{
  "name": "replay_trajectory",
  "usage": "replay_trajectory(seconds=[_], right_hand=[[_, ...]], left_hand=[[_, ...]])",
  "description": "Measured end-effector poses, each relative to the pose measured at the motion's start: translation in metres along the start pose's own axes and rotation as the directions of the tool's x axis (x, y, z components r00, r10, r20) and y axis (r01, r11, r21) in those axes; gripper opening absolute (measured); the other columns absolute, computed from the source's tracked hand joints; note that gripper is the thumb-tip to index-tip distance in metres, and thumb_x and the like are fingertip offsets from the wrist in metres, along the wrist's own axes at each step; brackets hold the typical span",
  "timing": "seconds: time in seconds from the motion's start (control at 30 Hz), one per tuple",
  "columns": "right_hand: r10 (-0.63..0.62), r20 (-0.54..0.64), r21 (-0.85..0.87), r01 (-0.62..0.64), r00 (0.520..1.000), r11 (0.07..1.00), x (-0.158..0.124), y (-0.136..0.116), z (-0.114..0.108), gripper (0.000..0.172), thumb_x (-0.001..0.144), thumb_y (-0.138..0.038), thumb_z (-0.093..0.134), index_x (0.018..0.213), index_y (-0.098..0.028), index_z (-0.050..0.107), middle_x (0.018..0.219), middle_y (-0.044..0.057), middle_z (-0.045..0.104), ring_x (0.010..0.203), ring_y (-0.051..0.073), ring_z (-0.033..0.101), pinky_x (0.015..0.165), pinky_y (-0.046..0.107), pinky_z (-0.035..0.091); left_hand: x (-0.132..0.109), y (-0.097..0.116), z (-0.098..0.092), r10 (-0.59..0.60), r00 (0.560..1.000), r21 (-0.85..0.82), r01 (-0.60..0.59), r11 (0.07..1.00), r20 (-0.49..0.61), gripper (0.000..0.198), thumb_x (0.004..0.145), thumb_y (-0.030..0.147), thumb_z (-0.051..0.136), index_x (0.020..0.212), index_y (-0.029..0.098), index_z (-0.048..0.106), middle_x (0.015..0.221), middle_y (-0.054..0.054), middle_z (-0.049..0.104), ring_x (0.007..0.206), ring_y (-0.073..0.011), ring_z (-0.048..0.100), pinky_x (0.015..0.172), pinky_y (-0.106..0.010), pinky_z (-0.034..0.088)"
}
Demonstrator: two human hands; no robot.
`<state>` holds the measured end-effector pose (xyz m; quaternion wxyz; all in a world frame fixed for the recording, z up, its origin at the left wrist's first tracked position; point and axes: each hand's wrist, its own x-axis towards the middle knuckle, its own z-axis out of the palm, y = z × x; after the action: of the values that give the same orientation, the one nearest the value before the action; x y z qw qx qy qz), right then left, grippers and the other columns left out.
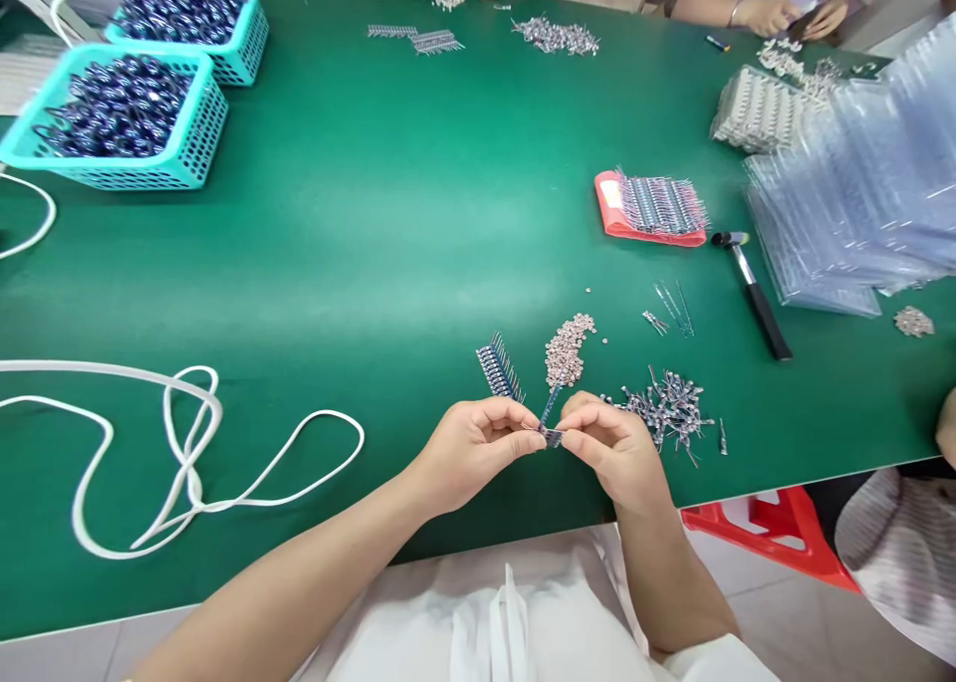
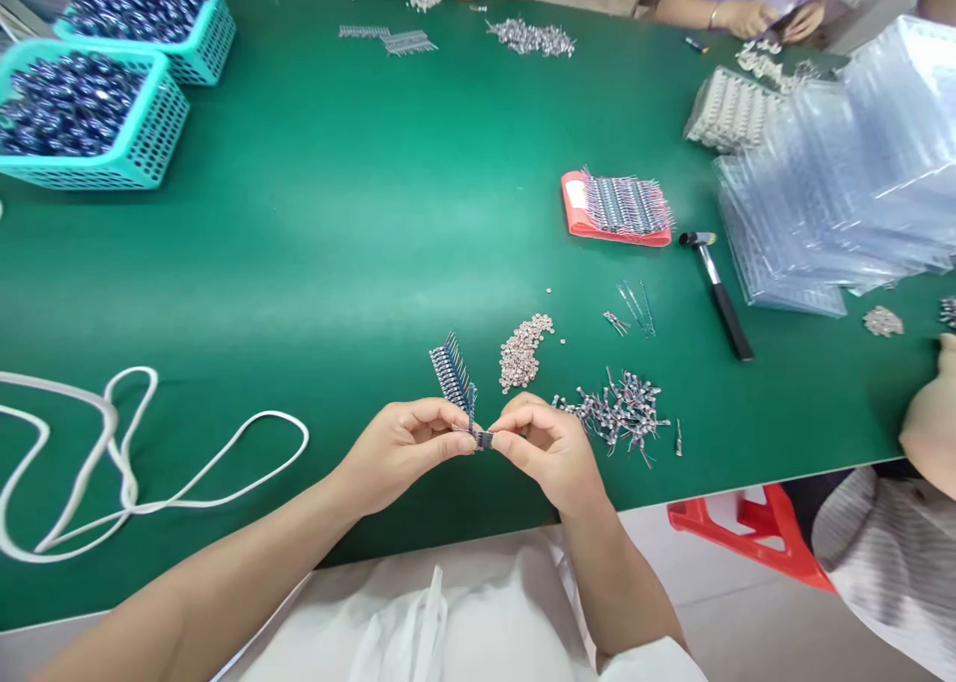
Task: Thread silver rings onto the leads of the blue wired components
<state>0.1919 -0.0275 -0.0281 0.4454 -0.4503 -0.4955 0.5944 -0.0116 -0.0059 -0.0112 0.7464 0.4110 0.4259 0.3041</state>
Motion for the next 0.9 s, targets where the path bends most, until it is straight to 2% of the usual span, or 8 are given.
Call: replay_trajectory(seconds=[0.13, 0.23, 0.3, 0.43, 0.63, 0.77, 0.9], right_hand=[[0.014, 0.022, -0.043, -0.013, 1.000, 0.999, -0.001, -0.005, 0.000, 0.006, 0.087, -0.024, 0.070, 0.088, -0.026, 0.075, 0.082, 0.001, 0.059, 0.080, 0.016, 0.056, 0.072, 0.029, 0.045], [0.048, 0.086, -0.054, -0.043, 0.995, 0.998, -0.005, -0.009, -0.004, 0.004, 0.087, -0.025, 0.070, 0.088, -0.026, 0.074, 0.083, 0.001, 0.059, 0.079, 0.015, 0.056, 0.071, 0.029, 0.044], [0.053, 0.117, -0.060, -0.047, 0.992, 0.997, -0.008, -0.009, -0.007, 0.004, 0.086, -0.025, 0.071, 0.088, -0.026, 0.074, 0.083, 0.001, 0.059, 0.078, 0.015, 0.055, 0.070, 0.029, 0.044], [0.053, 0.136, -0.104, -0.039, 0.989, 0.994, -0.014, -0.009, -0.011, 0.003, 0.086, -0.023, 0.070, 0.087, -0.024, 0.073, 0.084, 0.002, 0.059, 0.077, 0.015, 0.055, 0.068, 0.028, 0.043], [0.028, 0.167, -0.288, 0.022, 0.986, 0.957, -0.017, -0.014, -0.011, 0.012, 0.082, -0.011, 0.066, 0.083, -0.023, 0.070, 0.082, 0.001, 0.059, 0.075, 0.014, 0.056, 0.062, 0.027, 0.041], [0.016, 0.193, -0.349, 0.053, 0.981, 0.936, -0.015, -0.017, -0.010, 0.011, 0.083, -0.012, 0.064, 0.084, -0.022, 0.069, 0.082, 0.002, 0.059, 0.072, 0.013, 0.055, 0.058, 0.025, 0.040], [0.006, 0.213, -0.458, 0.094, 0.977, 0.884, -0.011, -0.022, -0.012, 0.012, 0.086, -0.014, 0.062, 0.087, -0.023, 0.070, 0.083, 0.001, 0.059, 0.064, 0.010, 0.050, 0.055, 0.025, 0.038]], left_hand=[[-0.001, 0.002, -0.002, 0.090, 0.995, 0.187, -0.096, 0.978, 0.038, 0.008, 0.084, 0.024, 0.068, 0.082, 0.016, 0.068, 0.076, -0.002, 0.069, 0.073, -0.0145, 0.062, 0.072, -0.026, 0.048], [-0.003, 0.006, -0.002, 0.162, 0.980, 0.379, -0.195, 0.905, 0.117, 0.011, 0.088, 0.021, 0.061, 0.082, 0.016, 0.068, 0.078, -0.002, 0.069, 0.074, -0.0148, 0.060, 0.071, -0.026, 0.046], [-0.004, 0.008, -0.002, 0.178, 0.969, 0.438, -0.238, 0.867, 0.174, 0.012, 0.089, 0.020, 0.059, 0.081, 0.016, 0.069, 0.078, -0.002, 0.069, 0.073, -0.0145, 0.060, 0.071, -0.026, 0.045], [-0.005, 0.010, 0.000, 0.167, 0.959, 0.465, -0.258, 0.847, 0.229, 0.012, 0.089, 0.020, 0.060, 0.081, 0.016, 0.068, 0.076, -0.002, 0.068, 0.070, -0.0138, 0.058, 0.069, -0.025, 0.044], [-0.003, 0.012, -0.005, 0.119, 0.943, 0.482, -0.264, 0.835, 0.311, 0.013, 0.089, 0.023, 0.061, 0.082, 0.016, 0.069, 0.077, -0.002, 0.068, 0.070, -0.0135, 0.058, 0.067, -0.024, 0.044], [-0.001, 0.014, -0.008, 0.117, 0.931, 0.490, -0.286, 0.824, 0.346, 0.013, 0.089, 0.022, 0.061, 0.084, 0.016, 0.071, 0.079, -0.003, 0.070, 0.073, -0.0142, 0.060, 0.070, -0.024, 0.045], [-0.001, 0.015, -0.009, 0.043, 0.936, 0.475, -0.217, 0.853, 0.350, 0.014, 0.090, 0.023, 0.060, 0.085, 0.017, 0.072, 0.080, -0.002, 0.073, 0.075, -0.0146, 0.064, 0.070, -0.023, 0.046]])
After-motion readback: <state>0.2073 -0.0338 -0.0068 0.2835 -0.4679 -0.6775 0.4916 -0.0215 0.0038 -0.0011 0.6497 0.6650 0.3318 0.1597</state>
